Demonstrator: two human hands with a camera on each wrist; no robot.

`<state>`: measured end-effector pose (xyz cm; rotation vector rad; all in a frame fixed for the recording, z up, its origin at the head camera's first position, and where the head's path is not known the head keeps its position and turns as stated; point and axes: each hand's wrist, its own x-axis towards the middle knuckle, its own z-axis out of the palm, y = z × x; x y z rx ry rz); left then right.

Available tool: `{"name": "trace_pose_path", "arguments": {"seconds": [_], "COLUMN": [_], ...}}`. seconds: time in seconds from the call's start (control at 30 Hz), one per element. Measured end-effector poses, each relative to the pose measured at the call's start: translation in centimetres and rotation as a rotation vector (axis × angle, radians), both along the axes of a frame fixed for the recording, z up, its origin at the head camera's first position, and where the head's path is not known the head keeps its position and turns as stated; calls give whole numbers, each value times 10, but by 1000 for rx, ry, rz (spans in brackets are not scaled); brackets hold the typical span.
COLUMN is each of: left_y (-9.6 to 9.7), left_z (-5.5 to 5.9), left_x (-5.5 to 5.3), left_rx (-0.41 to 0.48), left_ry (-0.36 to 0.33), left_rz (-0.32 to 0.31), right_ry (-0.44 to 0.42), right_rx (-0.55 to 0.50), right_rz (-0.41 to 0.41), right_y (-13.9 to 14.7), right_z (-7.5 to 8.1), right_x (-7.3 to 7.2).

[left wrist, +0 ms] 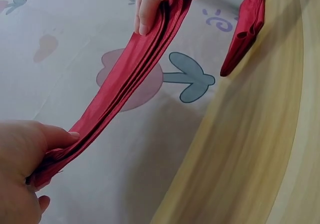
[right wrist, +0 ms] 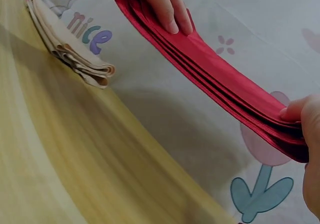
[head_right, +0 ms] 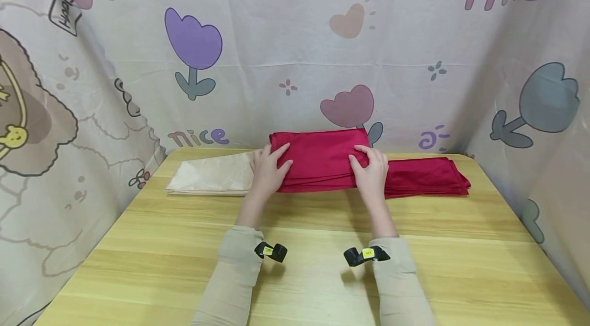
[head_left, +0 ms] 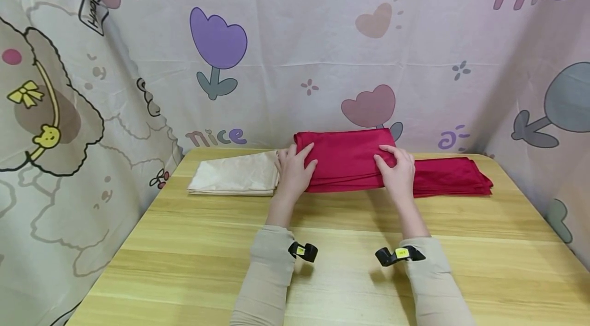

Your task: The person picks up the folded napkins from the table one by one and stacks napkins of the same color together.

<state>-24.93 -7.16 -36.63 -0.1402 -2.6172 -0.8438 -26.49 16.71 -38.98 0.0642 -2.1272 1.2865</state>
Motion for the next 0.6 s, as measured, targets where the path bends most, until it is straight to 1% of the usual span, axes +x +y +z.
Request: {"name": "trace_pose_path", "arguments": {"seconds": [0.27,0.43,0.6], "left_y": [14,23,29], "left_z": [5,6,6], "left_x": [6,9,11], "left_rx": [-57,-63,-84], "left_ry": [11,24,49], "left_rz": [-23,-56,-78], "right_ry": [-37,-59,-67], "right_rx": [-11,-18,-13], "right_rz": [-37,-59,-69], "right_y": [16,26,36], "right_z": [11,17,20], "right_x": [3,5,7]}}
